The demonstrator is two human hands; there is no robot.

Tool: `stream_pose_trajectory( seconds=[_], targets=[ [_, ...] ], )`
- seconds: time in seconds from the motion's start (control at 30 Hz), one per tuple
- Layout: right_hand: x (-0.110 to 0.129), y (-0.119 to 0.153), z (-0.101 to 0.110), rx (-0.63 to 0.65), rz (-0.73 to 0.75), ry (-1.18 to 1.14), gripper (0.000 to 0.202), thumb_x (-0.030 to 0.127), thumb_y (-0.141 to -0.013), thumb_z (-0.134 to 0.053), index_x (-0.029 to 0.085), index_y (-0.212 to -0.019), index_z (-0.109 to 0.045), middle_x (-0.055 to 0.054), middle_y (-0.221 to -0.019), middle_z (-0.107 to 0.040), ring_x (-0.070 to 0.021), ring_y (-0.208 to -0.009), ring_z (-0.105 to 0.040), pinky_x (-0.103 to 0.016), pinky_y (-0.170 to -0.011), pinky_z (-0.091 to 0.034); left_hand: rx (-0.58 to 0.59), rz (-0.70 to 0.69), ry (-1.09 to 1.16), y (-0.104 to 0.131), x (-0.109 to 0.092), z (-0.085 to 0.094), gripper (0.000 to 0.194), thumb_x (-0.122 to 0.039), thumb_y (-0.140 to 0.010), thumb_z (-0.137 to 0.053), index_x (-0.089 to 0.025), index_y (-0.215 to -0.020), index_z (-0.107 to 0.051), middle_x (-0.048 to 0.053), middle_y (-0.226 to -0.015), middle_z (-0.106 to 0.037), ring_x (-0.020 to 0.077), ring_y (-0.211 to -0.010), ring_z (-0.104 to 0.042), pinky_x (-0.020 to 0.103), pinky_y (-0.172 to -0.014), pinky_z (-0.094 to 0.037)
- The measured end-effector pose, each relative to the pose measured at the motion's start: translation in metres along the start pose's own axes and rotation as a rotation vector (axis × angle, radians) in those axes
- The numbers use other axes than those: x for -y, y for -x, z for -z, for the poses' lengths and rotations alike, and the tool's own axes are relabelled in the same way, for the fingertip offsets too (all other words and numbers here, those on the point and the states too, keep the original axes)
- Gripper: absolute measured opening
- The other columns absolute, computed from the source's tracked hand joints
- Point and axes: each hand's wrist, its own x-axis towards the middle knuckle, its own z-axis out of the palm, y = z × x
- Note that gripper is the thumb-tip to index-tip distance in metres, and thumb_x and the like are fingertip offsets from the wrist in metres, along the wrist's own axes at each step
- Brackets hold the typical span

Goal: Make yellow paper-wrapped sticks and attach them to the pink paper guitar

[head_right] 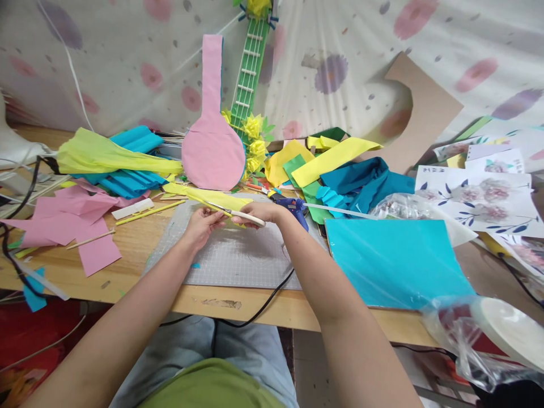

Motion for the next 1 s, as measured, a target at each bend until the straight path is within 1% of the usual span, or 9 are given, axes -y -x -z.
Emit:
stream_pose_trajectory(
  seconds=[0.2, 0.43, 0.57, 0.73, 0.9, 1.0],
  targets=[
    [0.000, 0.001, -0.001, -0.018, -0.014, -0.038, 0.046, 0.060, -0.066, -0.056, 0.014, -0.067, -0.048, 0.004, -0.053, -0.047, -0.0043, -0.043, -0.043, -0.018, -0.041, -0.033, 0.011, 0.008, -0.001, 0.000, 0.000, 0.000, 0.037, -0.012, -0.053, -0.074, -0.013, -0.082, -0.049, 0.004, -0.075, -0.066, 0.0169, -0.069, -0.065, 0.024, -0.055, -0.051],
    [0.005, 0.004, -0.003, -0.046, -0.019, -0.003, 0.048, 0.061, -0.066, -0.054, 0.015, -0.061, -0.046, 0.005, -0.049, -0.045, -0.0035, -0.039, -0.039, -0.018, -0.038, -0.030, -0.004, 0.014, 0.019, 0.000, 0.000, -0.001, 0.036, -0.010, -0.053, -0.074, -0.012, -0.079, -0.048, 0.005, -0.075, -0.066, 0.0157, -0.066, -0.065, 0.022, -0.052, -0.049],
    [0.003, 0.004, -0.002, -0.063, -0.016, 0.023, 0.047, 0.061, -0.067, -0.054, 0.014, -0.061, -0.046, 0.005, -0.049, -0.045, -0.0036, -0.039, -0.039, -0.018, -0.038, -0.029, -0.015, 0.018, 0.017, 0.000, 0.000, -0.002, 0.035, -0.010, -0.054, -0.073, -0.013, -0.078, -0.048, 0.005, -0.074, -0.066, 0.0155, -0.065, -0.065, 0.021, -0.051, -0.049],
    [0.006, 0.004, 0.006, 0.010, -0.001, 0.066, 0.047, 0.060, -0.069, -0.053, 0.014, -0.064, -0.047, 0.004, -0.051, -0.045, -0.0046, -0.044, -0.042, -0.018, -0.043, -0.033, 0.001, 0.007, 0.001, 0.001, 0.000, -0.003, 0.035, -0.011, -0.053, -0.074, -0.014, -0.074, -0.046, 0.003, -0.074, -0.066, 0.0157, -0.066, -0.064, 0.022, -0.052, -0.048],
    [0.021, 0.003, 0.010, 0.083, -0.039, 0.048, 0.046, 0.059, -0.070, -0.054, 0.014, -0.068, -0.047, 0.003, -0.054, -0.047, -0.0047, -0.046, -0.043, -0.018, -0.043, -0.034, 0.022, -0.006, -0.002, 0.004, -0.001, -0.005, 0.037, -0.012, -0.050, -0.076, -0.015, -0.072, -0.046, 0.001, -0.072, -0.065, 0.0150, -0.063, -0.064, 0.024, -0.054, -0.049],
    [0.029, -0.001, 0.009, 0.082, -0.077, 0.034, 0.044, 0.057, -0.070, -0.055, 0.013, -0.073, -0.048, 0.004, -0.054, -0.047, -0.0048, -0.046, -0.044, -0.017, -0.041, -0.033, 0.043, -0.009, -0.015, 0.006, 0.000, -0.006, 0.037, -0.014, -0.049, -0.076, -0.014, -0.074, -0.049, 0.001, -0.072, -0.065, 0.0153, -0.063, -0.064, 0.025, -0.056, -0.050]
  ],
)
